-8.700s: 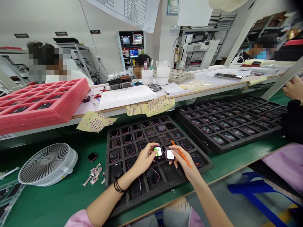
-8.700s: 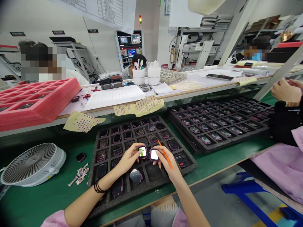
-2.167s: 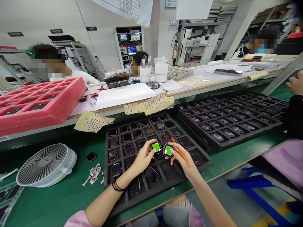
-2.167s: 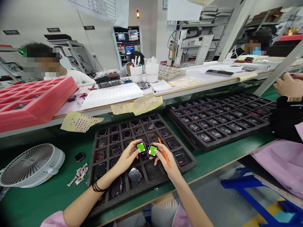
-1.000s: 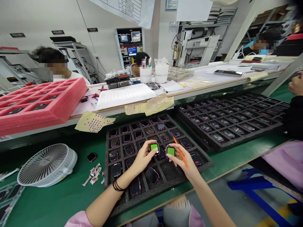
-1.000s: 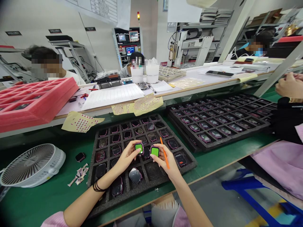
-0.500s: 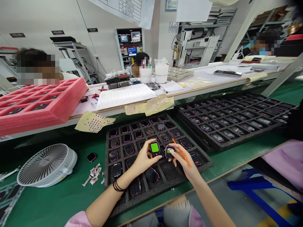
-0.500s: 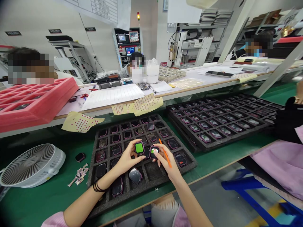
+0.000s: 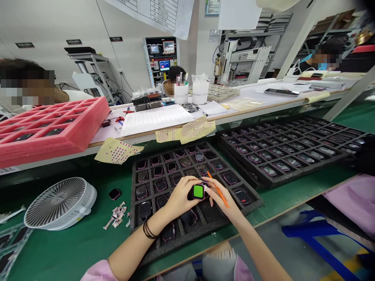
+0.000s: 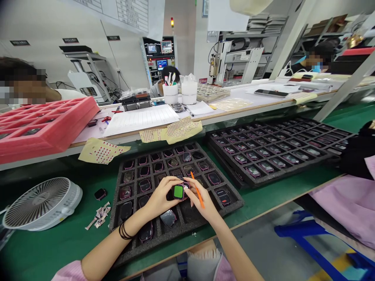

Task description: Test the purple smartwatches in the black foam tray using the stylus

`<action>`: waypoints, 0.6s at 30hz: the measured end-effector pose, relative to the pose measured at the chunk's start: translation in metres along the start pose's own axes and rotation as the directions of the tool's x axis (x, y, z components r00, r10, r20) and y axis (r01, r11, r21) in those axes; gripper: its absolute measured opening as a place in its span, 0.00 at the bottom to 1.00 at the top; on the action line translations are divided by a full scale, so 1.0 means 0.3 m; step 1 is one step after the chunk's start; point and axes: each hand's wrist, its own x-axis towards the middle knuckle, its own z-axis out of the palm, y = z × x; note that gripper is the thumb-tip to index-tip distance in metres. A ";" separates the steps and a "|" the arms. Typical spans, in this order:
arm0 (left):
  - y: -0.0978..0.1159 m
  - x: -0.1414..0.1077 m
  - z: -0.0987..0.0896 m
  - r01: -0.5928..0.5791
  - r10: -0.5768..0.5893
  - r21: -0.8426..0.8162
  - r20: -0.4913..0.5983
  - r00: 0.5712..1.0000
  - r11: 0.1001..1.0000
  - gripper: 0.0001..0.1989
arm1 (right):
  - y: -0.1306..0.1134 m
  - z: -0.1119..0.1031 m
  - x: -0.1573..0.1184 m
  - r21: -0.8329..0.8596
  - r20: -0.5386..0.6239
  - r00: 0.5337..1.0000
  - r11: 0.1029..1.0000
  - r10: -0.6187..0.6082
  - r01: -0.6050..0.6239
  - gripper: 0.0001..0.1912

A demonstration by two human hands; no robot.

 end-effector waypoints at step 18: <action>0.018 0.002 -0.022 -0.123 0.127 0.034 -0.205 0.971 0.992 0.25 | -0.023 0.030 -0.012 0.456 0.222 0.967 0.863 0.127 -0.218 0.16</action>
